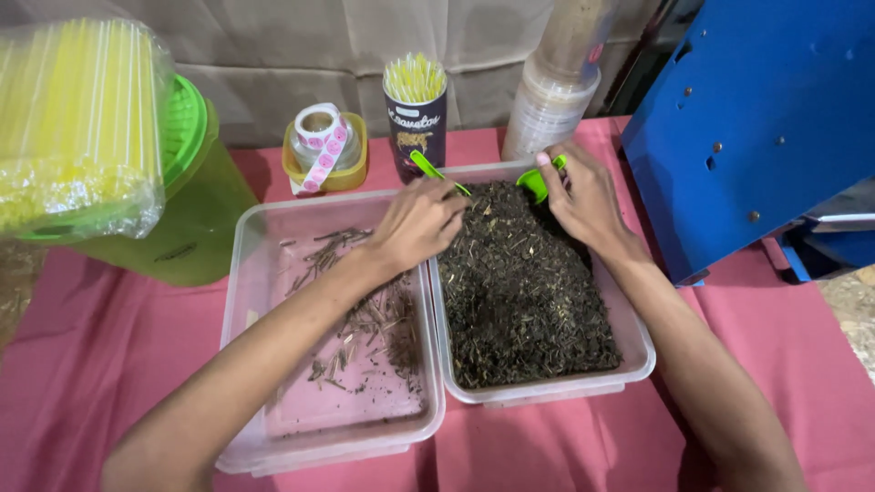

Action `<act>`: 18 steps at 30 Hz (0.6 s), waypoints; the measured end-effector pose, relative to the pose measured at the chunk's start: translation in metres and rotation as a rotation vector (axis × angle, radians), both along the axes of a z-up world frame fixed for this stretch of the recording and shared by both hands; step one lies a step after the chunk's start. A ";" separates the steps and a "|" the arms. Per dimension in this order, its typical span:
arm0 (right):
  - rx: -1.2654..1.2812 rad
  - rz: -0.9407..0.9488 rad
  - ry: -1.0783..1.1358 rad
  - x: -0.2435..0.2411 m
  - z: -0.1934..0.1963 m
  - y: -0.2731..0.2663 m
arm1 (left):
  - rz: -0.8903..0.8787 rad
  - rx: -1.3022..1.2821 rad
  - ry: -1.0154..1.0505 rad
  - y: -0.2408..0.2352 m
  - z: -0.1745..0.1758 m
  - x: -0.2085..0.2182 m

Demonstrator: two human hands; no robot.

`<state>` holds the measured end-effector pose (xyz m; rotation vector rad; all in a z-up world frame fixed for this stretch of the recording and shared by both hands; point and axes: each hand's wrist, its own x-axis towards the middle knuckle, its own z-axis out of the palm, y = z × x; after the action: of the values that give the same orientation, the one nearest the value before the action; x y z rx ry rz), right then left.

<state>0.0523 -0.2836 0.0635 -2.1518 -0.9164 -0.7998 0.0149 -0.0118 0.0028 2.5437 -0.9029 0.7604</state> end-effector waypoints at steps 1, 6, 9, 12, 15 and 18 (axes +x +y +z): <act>0.003 -0.001 -0.008 0.001 -0.001 0.001 | -0.001 0.003 -0.008 -0.001 0.002 0.002; 0.003 0.017 0.027 0.009 -0.012 0.001 | 0.000 -0.002 0.137 -0.009 -0.014 0.030; -0.001 0.047 0.019 0.003 -0.004 0.003 | 0.008 0.024 0.212 -0.007 0.004 0.028; -0.003 0.069 0.022 0.003 -0.002 0.002 | 0.023 0.036 0.193 -0.014 0.009 0.038; 0.025 0.096 0.037 0.005 -0.005 0.002 | 0.000 -0.048 0.222 -0.011 0.013 0.037; 0.040 0.108 0.021 0.009 -0.007 -0.001 | -0.022 -0.132 0.275 -0.008 0.026 0.029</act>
<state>0.0613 -0.2849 0.0563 -2.0539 -0.9889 -0.7347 0.0434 -0.0194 0.0293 2.4400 -0.7629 0.4331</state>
